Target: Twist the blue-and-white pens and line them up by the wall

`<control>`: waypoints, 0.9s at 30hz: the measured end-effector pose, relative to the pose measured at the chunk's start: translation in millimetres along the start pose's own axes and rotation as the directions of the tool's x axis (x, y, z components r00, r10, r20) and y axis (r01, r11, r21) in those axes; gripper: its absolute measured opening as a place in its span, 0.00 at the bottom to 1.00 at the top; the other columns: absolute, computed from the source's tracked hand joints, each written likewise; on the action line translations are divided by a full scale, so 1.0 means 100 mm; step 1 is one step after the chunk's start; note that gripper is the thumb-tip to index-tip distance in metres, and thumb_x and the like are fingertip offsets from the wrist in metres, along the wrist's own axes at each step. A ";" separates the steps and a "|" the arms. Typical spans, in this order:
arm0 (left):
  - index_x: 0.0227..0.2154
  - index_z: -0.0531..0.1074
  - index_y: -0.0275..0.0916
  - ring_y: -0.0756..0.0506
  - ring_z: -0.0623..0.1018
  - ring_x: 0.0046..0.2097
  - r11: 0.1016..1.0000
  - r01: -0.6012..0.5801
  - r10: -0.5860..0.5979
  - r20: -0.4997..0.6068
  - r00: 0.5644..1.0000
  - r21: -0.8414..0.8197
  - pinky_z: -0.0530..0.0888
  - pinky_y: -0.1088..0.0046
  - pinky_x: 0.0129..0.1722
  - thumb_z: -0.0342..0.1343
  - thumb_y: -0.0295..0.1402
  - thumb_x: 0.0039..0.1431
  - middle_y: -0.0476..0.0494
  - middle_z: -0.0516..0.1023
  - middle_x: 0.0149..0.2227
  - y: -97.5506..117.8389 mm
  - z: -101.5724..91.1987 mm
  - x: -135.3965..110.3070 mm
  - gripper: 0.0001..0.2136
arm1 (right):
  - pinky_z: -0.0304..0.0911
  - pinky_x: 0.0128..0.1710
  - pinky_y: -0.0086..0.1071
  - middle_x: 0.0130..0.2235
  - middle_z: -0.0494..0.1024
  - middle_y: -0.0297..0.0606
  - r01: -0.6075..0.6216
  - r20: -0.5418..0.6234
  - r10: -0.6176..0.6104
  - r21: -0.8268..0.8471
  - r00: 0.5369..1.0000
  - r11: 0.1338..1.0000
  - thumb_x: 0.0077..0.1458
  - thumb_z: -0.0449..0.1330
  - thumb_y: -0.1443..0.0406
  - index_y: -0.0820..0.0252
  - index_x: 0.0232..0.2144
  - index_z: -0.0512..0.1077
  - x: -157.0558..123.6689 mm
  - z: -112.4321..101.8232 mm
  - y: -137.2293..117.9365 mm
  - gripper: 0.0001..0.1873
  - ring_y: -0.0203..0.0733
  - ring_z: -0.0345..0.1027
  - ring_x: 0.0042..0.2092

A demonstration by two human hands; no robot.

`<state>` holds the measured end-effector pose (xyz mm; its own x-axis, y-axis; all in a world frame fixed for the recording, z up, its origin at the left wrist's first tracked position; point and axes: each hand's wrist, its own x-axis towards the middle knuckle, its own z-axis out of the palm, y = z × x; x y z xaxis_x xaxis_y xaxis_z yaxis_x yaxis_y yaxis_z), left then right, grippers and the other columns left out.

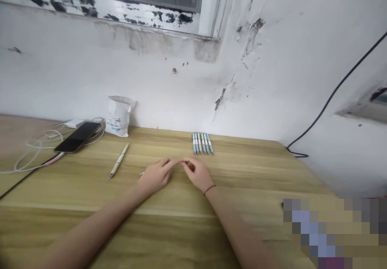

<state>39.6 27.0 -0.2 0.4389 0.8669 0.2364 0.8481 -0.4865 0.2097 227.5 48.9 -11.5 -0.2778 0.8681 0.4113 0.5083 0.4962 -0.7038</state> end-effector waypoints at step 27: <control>0.48 0.66 0.44 0.47 0.74 0.45 0.997 0.001 -0.015 -0.197 0.980 -0.073 0.70 0.72 0.46 0.43 0.32 0.64 0.47 0.75 0.44 -0.10 0.06 0.01 0.12 | 0.62 0.27 0.31 0.27 0.71 0.35 -0.137 -0.056 0.159 0.286 0.986 0.948 0.53 0.55 0.57 0.59 0.37 0.66 0.02 0.05 0.09 0.13 0.38 0.65 0.28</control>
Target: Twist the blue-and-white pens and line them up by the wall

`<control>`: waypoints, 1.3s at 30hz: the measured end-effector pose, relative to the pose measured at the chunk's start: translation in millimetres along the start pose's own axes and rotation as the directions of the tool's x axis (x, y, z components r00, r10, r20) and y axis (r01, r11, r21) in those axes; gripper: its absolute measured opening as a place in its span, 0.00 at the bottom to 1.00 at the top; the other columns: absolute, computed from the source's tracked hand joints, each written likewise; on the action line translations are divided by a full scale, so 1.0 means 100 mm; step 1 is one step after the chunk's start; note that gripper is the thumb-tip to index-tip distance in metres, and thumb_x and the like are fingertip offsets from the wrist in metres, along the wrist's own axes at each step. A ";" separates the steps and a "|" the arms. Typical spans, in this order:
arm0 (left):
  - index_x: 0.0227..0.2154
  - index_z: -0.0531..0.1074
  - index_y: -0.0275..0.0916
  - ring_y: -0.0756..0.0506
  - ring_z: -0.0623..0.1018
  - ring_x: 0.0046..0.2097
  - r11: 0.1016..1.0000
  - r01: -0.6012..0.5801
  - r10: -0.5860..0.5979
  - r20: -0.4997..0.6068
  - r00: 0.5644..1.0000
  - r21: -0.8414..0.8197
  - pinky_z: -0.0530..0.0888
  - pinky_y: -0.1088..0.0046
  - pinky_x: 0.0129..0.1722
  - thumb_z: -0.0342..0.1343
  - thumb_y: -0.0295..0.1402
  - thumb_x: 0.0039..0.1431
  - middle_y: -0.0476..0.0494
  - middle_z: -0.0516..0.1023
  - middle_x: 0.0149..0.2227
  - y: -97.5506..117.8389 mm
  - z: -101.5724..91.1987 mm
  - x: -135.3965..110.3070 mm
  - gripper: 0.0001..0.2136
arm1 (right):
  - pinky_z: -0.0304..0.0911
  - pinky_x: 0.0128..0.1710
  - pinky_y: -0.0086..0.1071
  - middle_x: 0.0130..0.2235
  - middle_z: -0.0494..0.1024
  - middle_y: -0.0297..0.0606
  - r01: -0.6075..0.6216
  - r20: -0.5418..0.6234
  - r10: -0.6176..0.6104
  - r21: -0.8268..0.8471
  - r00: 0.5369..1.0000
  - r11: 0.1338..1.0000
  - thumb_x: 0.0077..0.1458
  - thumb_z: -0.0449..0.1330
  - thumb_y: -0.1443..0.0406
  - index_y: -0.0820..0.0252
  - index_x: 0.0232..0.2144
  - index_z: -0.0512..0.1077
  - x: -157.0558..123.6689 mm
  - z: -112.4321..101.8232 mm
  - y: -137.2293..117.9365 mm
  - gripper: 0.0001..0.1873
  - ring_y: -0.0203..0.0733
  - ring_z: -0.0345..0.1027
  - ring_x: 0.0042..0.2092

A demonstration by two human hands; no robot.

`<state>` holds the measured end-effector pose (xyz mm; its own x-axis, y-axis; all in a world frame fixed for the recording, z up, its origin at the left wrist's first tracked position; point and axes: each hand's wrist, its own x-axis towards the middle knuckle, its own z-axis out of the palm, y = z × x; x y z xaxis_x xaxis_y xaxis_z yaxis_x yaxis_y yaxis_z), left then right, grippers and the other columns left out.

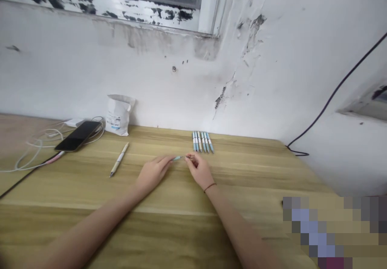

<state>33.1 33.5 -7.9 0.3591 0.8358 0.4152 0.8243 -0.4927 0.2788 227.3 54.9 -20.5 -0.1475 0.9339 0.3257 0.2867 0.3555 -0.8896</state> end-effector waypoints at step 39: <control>0.46 0.67 0.43 0.46 0.72 0.46 0.986 -0.150 0.145 -0.065 0.987 -0.073 0.69 0.67 0.45 0.45 0.27 0.62 0.44 0.72 0.44 -0.04 0.02 0.01 0.12 | 0.62 0.30 0.31 0.32 0.77 0.36 0.147 0.058 -0.137 -0.260 0.989 0.954 0.56 0.53 0.61 0.58 0.37 0.72 -0.04 -0.01 -0.04 0.11 0.38 0.67 0.29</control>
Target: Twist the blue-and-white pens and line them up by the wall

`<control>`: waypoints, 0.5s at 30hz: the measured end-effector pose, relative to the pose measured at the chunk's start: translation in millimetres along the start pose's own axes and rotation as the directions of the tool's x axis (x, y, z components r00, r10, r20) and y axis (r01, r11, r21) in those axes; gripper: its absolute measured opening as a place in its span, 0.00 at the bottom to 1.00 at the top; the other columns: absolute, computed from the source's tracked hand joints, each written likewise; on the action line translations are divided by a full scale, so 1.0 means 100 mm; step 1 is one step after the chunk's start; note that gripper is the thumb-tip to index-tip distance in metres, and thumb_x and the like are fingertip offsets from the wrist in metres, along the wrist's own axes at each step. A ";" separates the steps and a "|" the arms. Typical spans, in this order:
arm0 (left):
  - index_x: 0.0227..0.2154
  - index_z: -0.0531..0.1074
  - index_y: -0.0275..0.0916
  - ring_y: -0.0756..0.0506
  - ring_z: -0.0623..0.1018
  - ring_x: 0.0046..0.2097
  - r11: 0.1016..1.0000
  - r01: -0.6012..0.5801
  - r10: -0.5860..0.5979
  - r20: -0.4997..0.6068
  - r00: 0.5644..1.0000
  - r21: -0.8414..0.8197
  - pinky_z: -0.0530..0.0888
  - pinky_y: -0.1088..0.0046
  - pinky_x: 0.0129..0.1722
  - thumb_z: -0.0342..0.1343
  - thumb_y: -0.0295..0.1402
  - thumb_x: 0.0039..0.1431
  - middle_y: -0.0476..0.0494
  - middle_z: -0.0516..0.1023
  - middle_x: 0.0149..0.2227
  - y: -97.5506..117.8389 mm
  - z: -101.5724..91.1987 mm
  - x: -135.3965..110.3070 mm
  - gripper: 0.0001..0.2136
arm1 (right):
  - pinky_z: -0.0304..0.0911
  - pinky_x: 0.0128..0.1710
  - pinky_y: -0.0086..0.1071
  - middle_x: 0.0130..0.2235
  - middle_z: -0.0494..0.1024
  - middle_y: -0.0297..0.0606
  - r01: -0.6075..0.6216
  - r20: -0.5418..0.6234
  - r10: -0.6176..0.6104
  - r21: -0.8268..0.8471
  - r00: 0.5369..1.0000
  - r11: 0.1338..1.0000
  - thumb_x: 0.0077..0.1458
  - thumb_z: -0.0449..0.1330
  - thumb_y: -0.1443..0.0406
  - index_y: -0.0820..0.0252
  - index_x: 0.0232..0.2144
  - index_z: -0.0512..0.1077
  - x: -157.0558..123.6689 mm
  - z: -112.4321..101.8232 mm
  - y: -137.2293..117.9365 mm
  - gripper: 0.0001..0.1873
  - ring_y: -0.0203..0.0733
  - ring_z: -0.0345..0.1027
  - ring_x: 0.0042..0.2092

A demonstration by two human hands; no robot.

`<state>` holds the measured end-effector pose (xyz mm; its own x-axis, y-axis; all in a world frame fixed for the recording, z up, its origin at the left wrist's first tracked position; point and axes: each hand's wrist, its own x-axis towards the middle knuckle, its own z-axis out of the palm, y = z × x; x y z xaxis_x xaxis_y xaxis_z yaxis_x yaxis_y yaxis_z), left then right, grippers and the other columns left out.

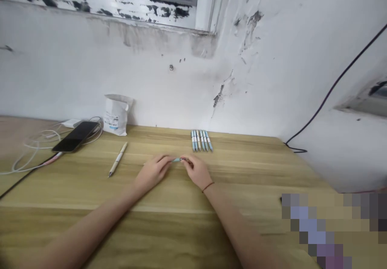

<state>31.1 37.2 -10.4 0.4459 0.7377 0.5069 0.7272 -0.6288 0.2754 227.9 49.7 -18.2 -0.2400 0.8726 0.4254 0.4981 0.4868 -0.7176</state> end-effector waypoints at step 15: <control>0.45 0.67 0.44 0.45 0.71 0.46 0.997 -0.015 0.018 -0.032 0.999 0.081 0.65 0.66 0.42 0.44 0.25 0.61 0.44 0.72 0.45 0.04 -0.02 0.00 0.13 | 0.57 0.27 0.30 0.25 0.69 0.33 0.027 0.063 -0.025 -0.027 0.998 0.999 0.58 0.49 0.58 0.58 0.33 0.68 0.00 -0.01 -0.03 0.12 0.37 0.61 0.26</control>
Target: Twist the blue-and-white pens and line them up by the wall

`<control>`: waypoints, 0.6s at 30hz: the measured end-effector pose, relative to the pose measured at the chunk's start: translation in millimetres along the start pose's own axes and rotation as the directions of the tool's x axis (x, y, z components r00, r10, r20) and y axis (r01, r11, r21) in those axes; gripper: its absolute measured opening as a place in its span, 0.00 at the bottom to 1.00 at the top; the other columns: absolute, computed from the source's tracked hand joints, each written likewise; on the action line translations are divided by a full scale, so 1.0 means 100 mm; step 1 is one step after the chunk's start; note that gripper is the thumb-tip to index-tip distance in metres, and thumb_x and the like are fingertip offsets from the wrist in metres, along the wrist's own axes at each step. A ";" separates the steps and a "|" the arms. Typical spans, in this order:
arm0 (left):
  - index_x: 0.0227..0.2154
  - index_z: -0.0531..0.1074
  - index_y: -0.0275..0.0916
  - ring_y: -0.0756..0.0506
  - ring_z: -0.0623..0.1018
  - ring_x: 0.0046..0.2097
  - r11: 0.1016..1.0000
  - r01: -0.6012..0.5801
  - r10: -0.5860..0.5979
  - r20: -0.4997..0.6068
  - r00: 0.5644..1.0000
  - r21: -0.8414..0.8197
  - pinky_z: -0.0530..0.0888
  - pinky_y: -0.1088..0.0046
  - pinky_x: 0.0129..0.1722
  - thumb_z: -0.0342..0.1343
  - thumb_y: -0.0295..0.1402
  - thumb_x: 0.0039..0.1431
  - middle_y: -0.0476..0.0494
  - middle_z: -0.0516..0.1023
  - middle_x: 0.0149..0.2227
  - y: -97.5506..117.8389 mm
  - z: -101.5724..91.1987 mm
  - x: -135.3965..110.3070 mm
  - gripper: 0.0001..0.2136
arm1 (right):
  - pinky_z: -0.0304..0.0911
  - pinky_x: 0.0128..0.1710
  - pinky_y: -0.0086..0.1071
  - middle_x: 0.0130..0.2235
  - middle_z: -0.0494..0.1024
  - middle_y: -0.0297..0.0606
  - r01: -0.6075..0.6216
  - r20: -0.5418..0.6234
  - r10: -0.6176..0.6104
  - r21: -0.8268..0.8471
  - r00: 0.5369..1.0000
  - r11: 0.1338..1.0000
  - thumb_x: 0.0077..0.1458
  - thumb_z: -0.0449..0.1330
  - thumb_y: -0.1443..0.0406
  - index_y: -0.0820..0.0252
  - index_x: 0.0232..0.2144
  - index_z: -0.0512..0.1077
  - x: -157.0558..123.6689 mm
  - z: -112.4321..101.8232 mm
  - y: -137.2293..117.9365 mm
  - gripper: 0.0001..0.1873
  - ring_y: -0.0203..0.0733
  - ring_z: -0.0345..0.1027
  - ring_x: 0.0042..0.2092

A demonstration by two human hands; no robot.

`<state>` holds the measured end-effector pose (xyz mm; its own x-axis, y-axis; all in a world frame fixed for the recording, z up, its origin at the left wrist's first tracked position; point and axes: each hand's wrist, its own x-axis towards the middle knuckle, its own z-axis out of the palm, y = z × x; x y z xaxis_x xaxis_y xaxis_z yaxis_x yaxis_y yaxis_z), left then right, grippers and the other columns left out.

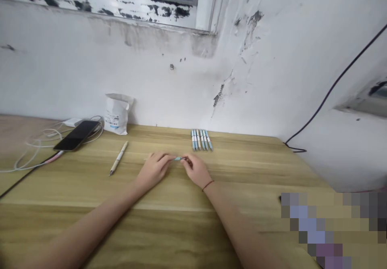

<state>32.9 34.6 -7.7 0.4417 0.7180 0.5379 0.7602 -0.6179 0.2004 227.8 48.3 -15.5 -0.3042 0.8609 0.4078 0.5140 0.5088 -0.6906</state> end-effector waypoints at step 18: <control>0.44 0.67 0.44 0.46 0.70 0.46 1.000 0.002 -0.002 -0.009 1.000 0.003 0.63 0.66 0.44 0.43 0.27 0.62 0.45 0.72 0.44 0.01 0.00 0.00 0.12 | 0.59 0.32 0.31 0.29 0.69 0.35 0.061 -0.017 -0.062 -0.046 0.998 0.997 0.59 0.49 0.60 0.58 0.33 0.67 0.00 -0.01 0.01 0.10 0.38 0.63 0.31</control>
<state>33.7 34.2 -7.0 0.4363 0.7163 0.5446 0.7625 -0.6157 0.1988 228.8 48.6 -15.9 -0.3218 0.8274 0.4602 0.5310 0.5602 -0.6358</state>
